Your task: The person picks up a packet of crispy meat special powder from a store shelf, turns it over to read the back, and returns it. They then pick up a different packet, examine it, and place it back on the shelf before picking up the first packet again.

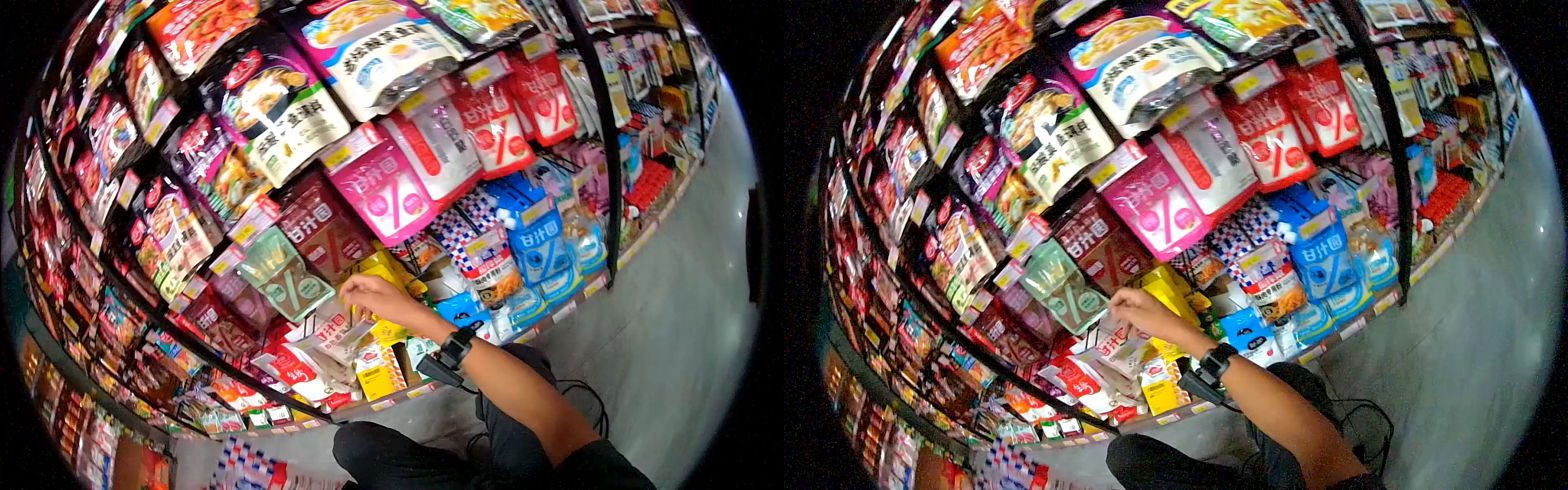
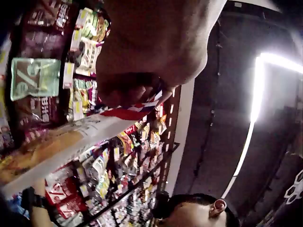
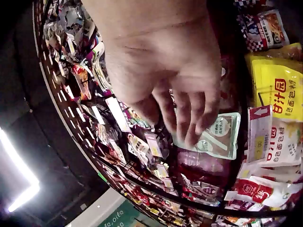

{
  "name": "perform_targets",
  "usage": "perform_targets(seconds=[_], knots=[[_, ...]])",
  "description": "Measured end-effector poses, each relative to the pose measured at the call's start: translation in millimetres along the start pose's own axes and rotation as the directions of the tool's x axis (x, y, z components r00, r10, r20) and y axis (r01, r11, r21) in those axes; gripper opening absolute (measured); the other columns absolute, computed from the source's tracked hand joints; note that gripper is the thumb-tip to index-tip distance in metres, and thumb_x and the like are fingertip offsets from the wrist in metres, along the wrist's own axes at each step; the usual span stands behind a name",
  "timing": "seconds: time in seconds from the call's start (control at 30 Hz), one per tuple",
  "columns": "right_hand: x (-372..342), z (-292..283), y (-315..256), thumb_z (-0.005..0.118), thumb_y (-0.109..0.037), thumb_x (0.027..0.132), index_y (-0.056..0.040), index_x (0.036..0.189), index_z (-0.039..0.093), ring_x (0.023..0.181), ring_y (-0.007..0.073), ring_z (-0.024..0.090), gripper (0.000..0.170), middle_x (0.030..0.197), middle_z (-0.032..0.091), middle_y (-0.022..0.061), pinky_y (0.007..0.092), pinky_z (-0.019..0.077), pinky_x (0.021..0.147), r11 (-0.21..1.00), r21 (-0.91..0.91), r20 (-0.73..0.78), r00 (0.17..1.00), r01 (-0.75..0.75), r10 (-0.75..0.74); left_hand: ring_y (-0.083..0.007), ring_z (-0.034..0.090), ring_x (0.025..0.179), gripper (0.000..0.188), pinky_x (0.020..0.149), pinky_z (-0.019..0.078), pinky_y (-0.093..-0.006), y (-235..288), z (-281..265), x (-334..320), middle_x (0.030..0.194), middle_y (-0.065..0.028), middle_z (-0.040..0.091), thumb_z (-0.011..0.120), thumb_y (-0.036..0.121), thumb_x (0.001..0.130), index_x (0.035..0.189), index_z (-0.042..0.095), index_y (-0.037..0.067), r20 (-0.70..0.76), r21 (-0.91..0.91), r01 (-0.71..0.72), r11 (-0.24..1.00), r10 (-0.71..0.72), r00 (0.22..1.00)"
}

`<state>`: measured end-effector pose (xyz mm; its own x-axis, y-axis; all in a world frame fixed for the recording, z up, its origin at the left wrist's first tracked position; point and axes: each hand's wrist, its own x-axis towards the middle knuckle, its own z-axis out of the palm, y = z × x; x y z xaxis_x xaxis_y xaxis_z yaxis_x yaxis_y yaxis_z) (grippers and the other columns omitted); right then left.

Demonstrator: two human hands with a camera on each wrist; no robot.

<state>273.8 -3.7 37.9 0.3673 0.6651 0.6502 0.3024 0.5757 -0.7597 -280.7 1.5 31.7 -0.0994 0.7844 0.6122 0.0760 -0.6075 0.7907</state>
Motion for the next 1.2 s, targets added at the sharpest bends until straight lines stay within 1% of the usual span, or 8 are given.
perform_targets(seconds=[0.07,0.23,0.33,0.63,0.9,1.03,1.1,1.2], knots=[[-1,8,-7,0.051,-0.035,0.099,-0.0076,0.107,0.06,0.072,0.0085,0.065,0.03,0.09,0.068,0.0031,0.0241,0.0508,0.06,0.927,0.241,0.428,0.889,-0.287,0.164,-0.0219,0.055,0.115,0.062,0.082,0.0547,-0.0372,-29,37,35,0.14,-0.0086,0.049,0.049,0.053,0.094,0.14,0.046,0.011,0.041,-0.162,0.035,0.986,-0.028,0.999],[-4,22,-39,0.041,-0.045,0.102,0.0008,0.123,0.056,0.097,0.0187,0.065,0.052,0.112,0.066,0.0122,0.03,0.0506,0.081,0.819,0.296,0.693,0.701,-0.492,0.171,-0.0207,0.06,0.075,0.028,0.077,0.0506,-0.0332,120,201,30,0.079,-0.0104,0.06,0.057,0.019,0.071,0.084,0.059,-0.005,0.196,-0.606,0.135,0.784,-0.018,0.98],[-13,32,-52,0.042,-0.044,0.102,0.0021,0.122,0.056,0.097,0.0206,0.065,0.052,0.112,0.066,0.0135,0.0311,0.0502,0.085,0.753,0.38,0.75,0.655,-0.538,0.09,-0.022,0.062,0.075,0.023,0.079,0.0516,-0.0334,79,229,47,0.083,-0.0135,0.066,0.059,0.013,0.066,0.083,0.061,-0.004,0.425,-0.747,0.368,0.553,-0.028,0.905],[-16,35,-20,0.067,-0.017,0.091,0.0006,0.105,0.068,0.087,0.0053,0.059,0.022,0.096,0.068,-0.0001,0.0224,0.0469,0.082,0.95,0.152,0.566,0.812,-0.271,0.141,-0.0299,0.066,0.099,0.032,0.096,0.0497,-0.0466,-24,287,26,0.105,-0.0165,0.068,0.06,0.014,0.078,0.103,0.063,-0.004,0.73,-0.59,0.742,0.317,-0.184,0.659],[-20,36,-55,0.065,-0.015,0.092,0.0022,0.11,0.066,0.095,0.0097,0.061,0.025,0.103,0.069,0.0052,0.0276,0.0478,0.087,0.822,0.515,0.327,0.942,-0.243,0.074,-0.0295,0.049,0.128,0.053,0.11,0.0345,-0.0505,-26,300,-5,0.14,-0.0112,0.051,0.046,0.041,0.097,0.137,0.046,0.006,0.753,-0.588,0.765,0.261,-0.167,0.636],[-23,36,-42,0.067,-0.019,0.091,0.0017,0.114,0.063,0.096,0.0174,0.063,0.031,0.106,0.068,0.0108,0.0336,0.0462,0.096,0.651,0.714,0.361,0.932,-0.259,-0.024,-0.0275,0.054,0.124,0.051,0.103,0.044,-0.0443,-45,304,-19,0.136,-0.0139,0.053,0.047,0.036,0.1,0.139,0.041,0.004,0.907,-0.207,0.939,0.276,-0.305,0.29],[-21,39,-43,0.067,-0.025,0.089,-0.0028,0.115,0.063,0.109,0.0238,0.059,0.034,0.113,0.063,0.0132,0.0391,0.044,0.1,0.662,0.722,0.378,0.916,-0.201,-0.134,-0.0305,0.057,0.12,0.052,0.101,0.0462,-0.0444,-40,305,-22,0.134,-0.0189,0.053,0.045,0.037,0.101,0.139,0.038,0.004,0.971,-0.012,1.0,-0.021,0.24,0.017],[-19,41,-46,0.068,-0.028,0.088,-0.0115,0.1,0.069,0.126,0.035,0.046,0.02,0.116,0.051,0.0124,0.0454,0.039,0.104,0.637,0.716,0.552,0.79,-0.286,-0.267,-0.0299,0.058,0.119,0.048,0.101,0.0468,-0.0433,-25,300,-39,0.13,-0.0199,0.055,0.05,0.018,0.1,0.142,0.032,0.004,0.968,-0.022,1.0,-0.017,0.25,0.025]])
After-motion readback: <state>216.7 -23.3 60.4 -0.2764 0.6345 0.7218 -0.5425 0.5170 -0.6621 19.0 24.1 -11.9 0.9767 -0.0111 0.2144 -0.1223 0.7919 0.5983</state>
